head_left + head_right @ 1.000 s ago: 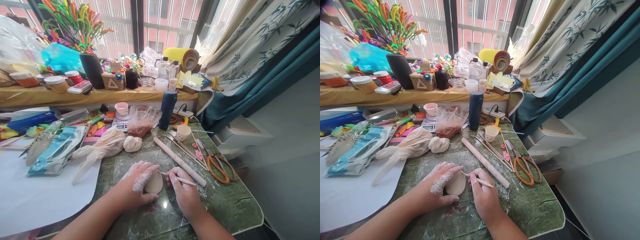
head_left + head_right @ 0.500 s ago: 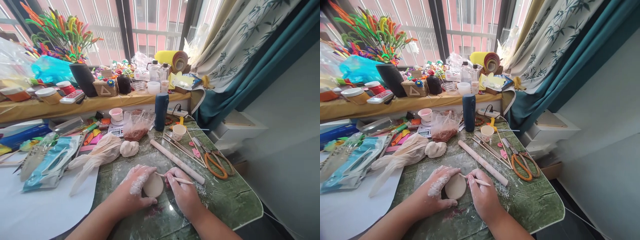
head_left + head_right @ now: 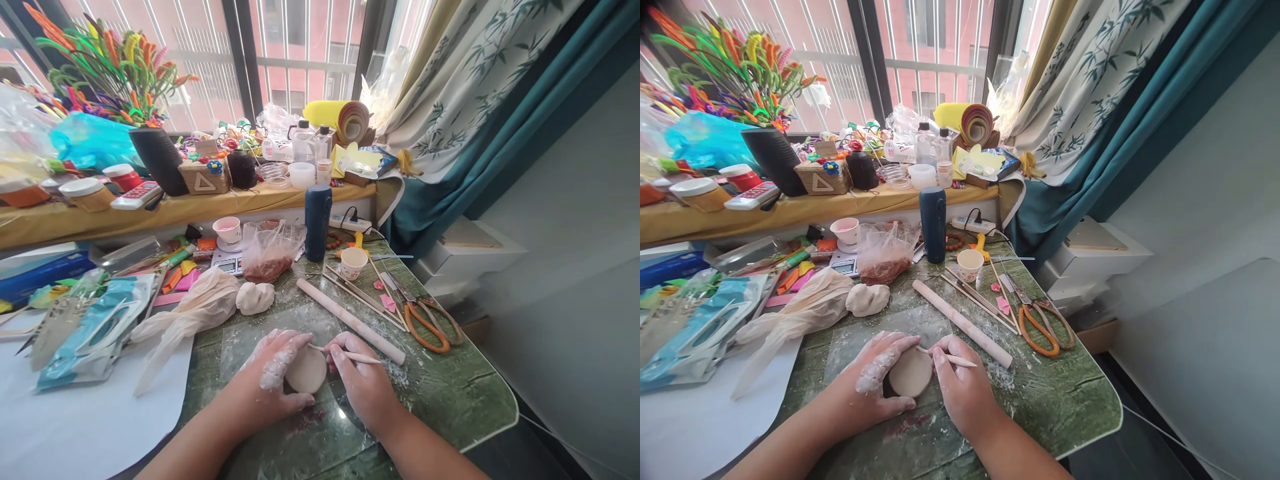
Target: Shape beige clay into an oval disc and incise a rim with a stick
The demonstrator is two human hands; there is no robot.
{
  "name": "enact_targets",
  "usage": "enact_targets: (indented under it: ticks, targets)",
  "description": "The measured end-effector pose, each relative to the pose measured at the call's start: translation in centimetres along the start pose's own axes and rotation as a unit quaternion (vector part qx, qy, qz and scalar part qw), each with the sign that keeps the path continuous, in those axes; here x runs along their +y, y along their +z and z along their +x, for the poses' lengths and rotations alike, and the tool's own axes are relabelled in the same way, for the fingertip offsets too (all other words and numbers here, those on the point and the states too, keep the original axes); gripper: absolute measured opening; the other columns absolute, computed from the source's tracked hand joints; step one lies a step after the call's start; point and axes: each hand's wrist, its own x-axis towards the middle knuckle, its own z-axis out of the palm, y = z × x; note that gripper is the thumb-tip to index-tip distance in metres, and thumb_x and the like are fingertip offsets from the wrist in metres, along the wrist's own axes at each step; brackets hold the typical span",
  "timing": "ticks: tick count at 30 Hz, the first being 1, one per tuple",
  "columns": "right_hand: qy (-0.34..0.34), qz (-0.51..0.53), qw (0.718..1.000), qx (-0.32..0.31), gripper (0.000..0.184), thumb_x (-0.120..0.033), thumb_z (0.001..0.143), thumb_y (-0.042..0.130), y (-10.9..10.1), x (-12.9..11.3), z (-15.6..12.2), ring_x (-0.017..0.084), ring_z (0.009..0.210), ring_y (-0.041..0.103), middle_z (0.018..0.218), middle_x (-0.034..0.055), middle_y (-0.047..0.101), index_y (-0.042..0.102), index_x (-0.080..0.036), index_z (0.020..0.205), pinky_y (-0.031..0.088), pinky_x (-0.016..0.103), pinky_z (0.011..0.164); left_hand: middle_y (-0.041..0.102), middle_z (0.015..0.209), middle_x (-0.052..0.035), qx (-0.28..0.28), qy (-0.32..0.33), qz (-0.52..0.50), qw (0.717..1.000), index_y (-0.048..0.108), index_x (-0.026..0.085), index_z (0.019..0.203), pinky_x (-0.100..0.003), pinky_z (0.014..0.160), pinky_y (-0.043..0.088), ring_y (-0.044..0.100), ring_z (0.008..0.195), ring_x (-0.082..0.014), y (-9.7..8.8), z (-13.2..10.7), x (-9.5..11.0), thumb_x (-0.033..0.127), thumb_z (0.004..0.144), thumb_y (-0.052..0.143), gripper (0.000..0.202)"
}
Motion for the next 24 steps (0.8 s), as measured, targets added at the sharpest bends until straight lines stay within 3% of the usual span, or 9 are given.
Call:
enact_targets:
  ticks: [3, 6, 10, 13, 20, 24]
  targets:
    - [0.000, -0.005, 1.000, -0.002, 0.031, -0.044, 0.102, 0.046, 0.0, 0.1, 0.0, 0.019, 0.076, 0.059, 0.082, 0.0020, 0.063, 0.065, -0.022, 0.091, 0.048, 0.030, 0.070, 0.053, 0.150, -0.0088, -0.003, 0.015, -0.004, 1.000, 0.045, 0.032, 0.148, -0.059, 0.120, 0.032, 0.044, 0.140, -0.0372, -0.1, -0.1, -0.1, 0.027, 0.067, 0.088, 0.092]
    - [0.000, -0.008, 1.000, 0.002, 0.031, -0.044, 0.102, 0.046, 0.0, 0.3, -0.1, 0.020, 0.076, 0.060, 0.081, 0.0021, 0.063, 0.065, -0.022, 0.091, 0.048, 0.030, 0.071, 0.059, 0.144, -0.0086, -0.004, 0.005, -0.007, 1.000, 0.047, 0.031, 0.146, -0.059, 0.120, 0.032, 0.047, 0.137, -0.0370, 0.1, -0.1, -0.1, 0.026, 0.068, 0.086, 0.088]
    - [-0.001, -0.010, 1.000, 0.007, 0.032, -0.046, 0.101, 0.046, 0.0, 0.3, 0.0, 0.020, 0.075, 0.060, 0.079, 0.0020, 0.063, 0.065, -0.022, 0.090, 0.048, 0.030, 0.070, 0.063, 0.135, -0.0098, 0.038, -0.034, 0.005, 0.999, 0.053, 0.027, 0.140, -0.056, 0.113, 0.042, 0.054, 0.128, -0.0367, 1.0, 0.3, 0.6, 0.031, 0.066, 0.088, 0.081]
    - [-0.003, -0.018, 1.000, 0.005, 0.032, -0.046, 0.102, 0.046, 0.0, 0.2, 0.0, 0.020, 0.075, 0.059, 0.078, 0.0017, 0.062, 0.065, -0.023, 0.090, 0.048, 0.030, 0.070, 0.060, 0.137, -0.0108, 0.060, -0.040, 0.014, 0.997, 0.054, 0.027, 0.139, -0.058, 0.112, 0.042, 0.054, 0.127, -0.0377, 1.5, 0.4, 0.9, 0.034, 0.067, 0.088, 0.080]
    - [0.000, 0.008, 1.000, 0.005, 0.031, -0.045, 0.101, 0.047, 0.0, 0.0, 0.0, 0.019, 0.075, 0.059, 0.079, 0.0017, 0.063, 0.064, -0.022, 0.090, 0.048, 0.029, 0.070, 0.056, 0.148, -0.0072, -0.021, -0.013, -0.015, 1.000, 0.043, 0.033, 0.150, -0.059, 0.120, 0.033, 0.042, 0.142, -0.0379, -0.4, -0.3, -0.5, 0.022, 0.066, 0.084, 0.094]
    - [0.001, 0.012, 1.000, -0.005, 0.030, -0.044, 0.101, 0.047, 0.1, 0.1, 0.1, 0.020, 0.077, 0.060, 0.080, 0.0020, 0.063, 0.064, -0.022, 0.090, 0.049, 0.030, 0.071, 0.058, 0.147, -0.0067, -0.018, -0.015, -0.018, 1.000, 0.044, 0.033, 0.149, -0.057, 0.119, 0.036, 0.045, 0.140, -0.0360, -0.6, -0.2, -1.0, 0.022, 0.069, 0.083, 0.090]
